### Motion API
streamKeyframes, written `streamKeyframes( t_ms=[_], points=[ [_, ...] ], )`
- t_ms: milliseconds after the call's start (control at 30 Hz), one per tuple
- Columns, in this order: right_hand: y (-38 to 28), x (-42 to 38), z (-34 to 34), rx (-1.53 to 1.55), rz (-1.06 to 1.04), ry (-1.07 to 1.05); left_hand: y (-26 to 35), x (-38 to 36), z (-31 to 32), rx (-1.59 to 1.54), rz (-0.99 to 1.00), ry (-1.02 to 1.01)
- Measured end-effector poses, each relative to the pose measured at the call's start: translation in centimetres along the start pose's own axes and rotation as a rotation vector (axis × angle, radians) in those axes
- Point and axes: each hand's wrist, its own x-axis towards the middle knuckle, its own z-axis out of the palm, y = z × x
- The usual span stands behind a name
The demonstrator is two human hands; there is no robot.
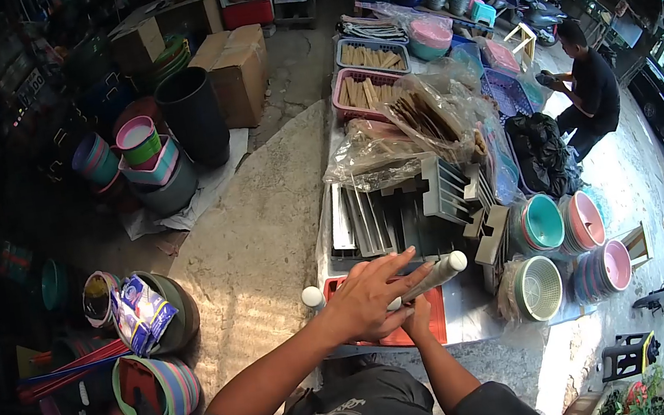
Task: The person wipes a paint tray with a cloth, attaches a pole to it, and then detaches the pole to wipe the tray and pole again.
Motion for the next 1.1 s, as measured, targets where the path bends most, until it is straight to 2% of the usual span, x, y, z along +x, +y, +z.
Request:
streamKeyframes(
  t_ms=[167, 433, 700, 867, 933, 1000, 1067, 1100],
  points=[
    [1.5, -1.2, 2.1, 0.122, 0.026, -0.123, -0.3, -0.3, 0.7, 0.044, -0.012, -0.008],
    [-0.6, 1.2, 3.1, 0.008, 0.003, -0.32, -0.4, -1.5, 2.4, 0.047, -0.068, -0.034],
    [0.9, 1.2, 2.1, -0.113, -0.022, -0.636, 1.5, -3.3, 1.7, 0.085, -0.145, 0.139],
    [3.5, -2.0, 5.0, -0.136, -0.086, -0.97, 2.2, -10.0, 0.3, 0.025, -0.252, 0.322],
    [2.6, -3.5, 7.6, -0.165, -0.125, -1.086, 1.7, -14.5, 0.6, -0.008, -0.367, 0.342],
    [-0.7, -5.3, 11.6, -0.205, -0.177, -1.162, 1.4, -18.8, 0.5, -0.045, -0.44, 0.371],
    [-1.9, -7.1, 13.4, -0.249, -0.233, -1.214, 1.6, -23.7, 0.1, -0.129, -0.636, 0.326],
    [-5.8, -7.9, 14.2, -0.287, -0.237, -1.226, 1.7, -26.3, -0.1, -0.115, -0.639, 0.35]
  ],
)
